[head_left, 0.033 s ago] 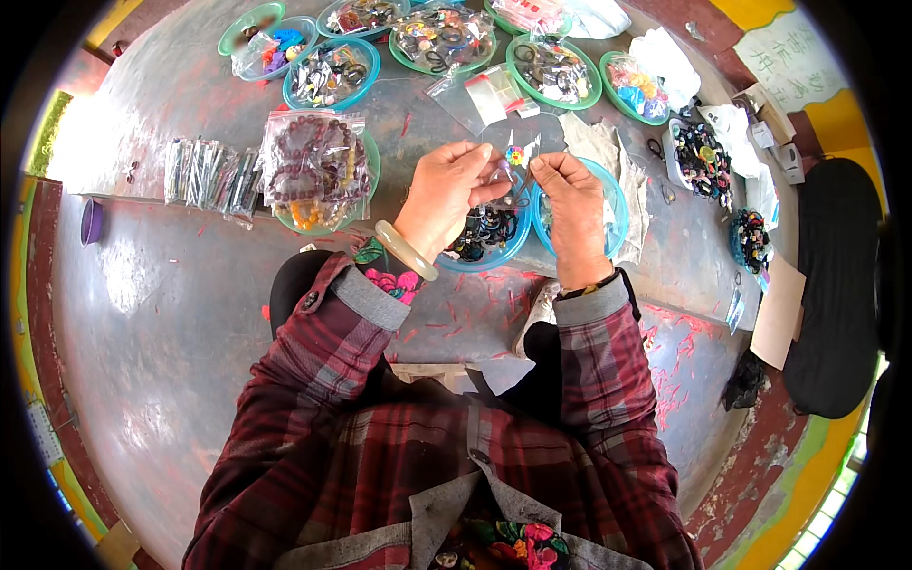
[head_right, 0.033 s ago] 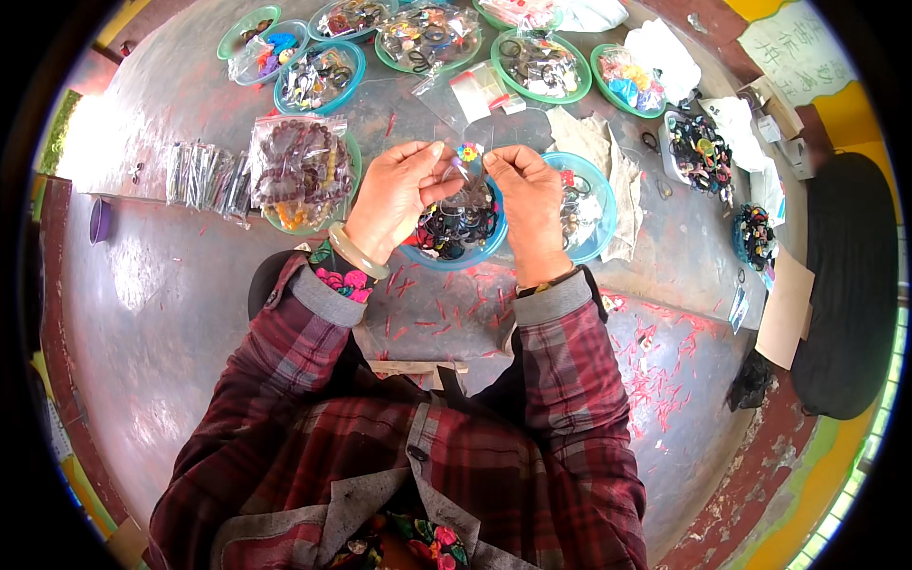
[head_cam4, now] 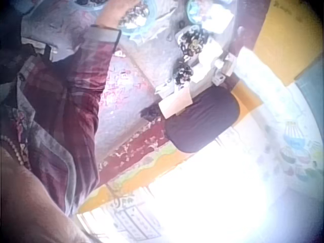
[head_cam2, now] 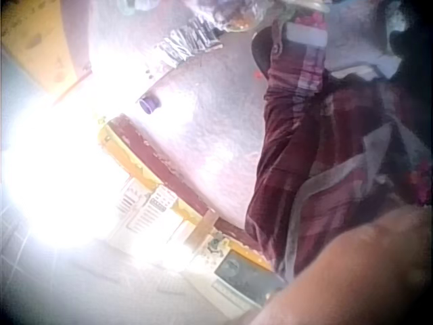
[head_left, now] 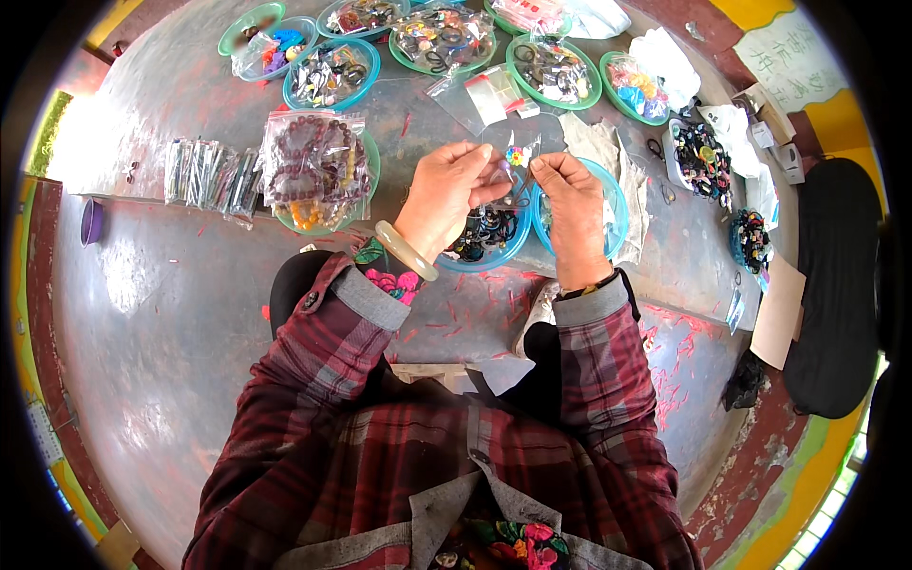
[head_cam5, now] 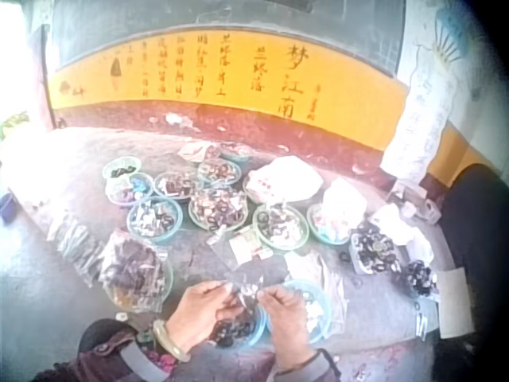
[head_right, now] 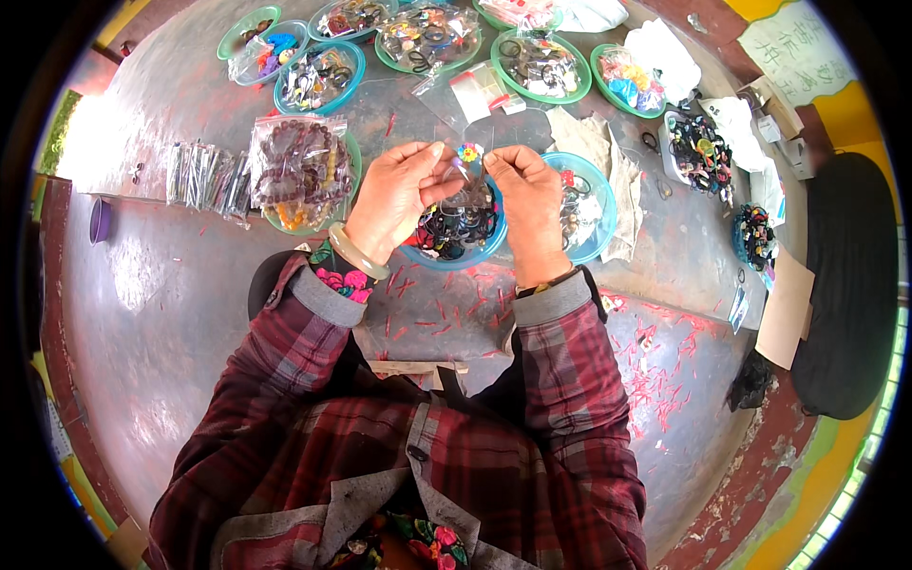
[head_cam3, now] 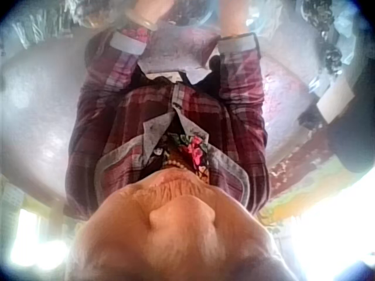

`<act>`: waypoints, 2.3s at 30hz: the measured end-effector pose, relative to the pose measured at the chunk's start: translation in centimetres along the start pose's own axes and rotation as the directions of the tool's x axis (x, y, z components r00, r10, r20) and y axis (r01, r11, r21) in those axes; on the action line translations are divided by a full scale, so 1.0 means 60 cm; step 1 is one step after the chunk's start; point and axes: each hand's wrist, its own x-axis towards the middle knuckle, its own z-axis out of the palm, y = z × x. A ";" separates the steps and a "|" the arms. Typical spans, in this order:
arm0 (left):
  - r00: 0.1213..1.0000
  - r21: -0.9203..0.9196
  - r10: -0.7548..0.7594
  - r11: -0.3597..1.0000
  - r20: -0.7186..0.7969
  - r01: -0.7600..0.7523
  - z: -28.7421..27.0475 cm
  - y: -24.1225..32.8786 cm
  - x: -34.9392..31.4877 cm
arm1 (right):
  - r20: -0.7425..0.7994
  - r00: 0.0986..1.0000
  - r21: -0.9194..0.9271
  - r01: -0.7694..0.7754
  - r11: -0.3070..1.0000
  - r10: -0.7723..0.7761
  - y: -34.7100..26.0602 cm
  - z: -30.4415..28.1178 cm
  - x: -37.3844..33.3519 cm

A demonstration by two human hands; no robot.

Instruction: The person sits on the floor and repeatedly picks small hair accessories from blue bowls, places them into clear plastic bags, and sets the filled bags aside. The person handles items one at a time, occasionally adjusting the bags and contents.

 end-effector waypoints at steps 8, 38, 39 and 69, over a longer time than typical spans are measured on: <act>0.997 -0.047 -0.058 0.997 0.040 0.060 0.003 0.009 -0.003 | 0.027 0.998 0.044 -0.066 0.997 0.065 -0.002 -0.006 0.002; 0.997 0.034 -0.067 0.997 0.039 0.066 0.000 -0.005 0.002 | 0.018 0.987 0.347 -0.154 0.925 0.158 0.008 -0.004 -0.001; 0.997 0.034 -0.070 0.997 0.040 0.069 0.001 -0.004 0.001 | 0.019 0.987 0.346 -0.154 0.925 0.157 0.008 -0.004 -0.001; 0.995 0.317 -0.084 0.946 0.059 0.061 -0.005 0.020 0.003 | -0.013 0.930 0.528 -0.305 0.793 0.366 -0.020 -0.016 0.010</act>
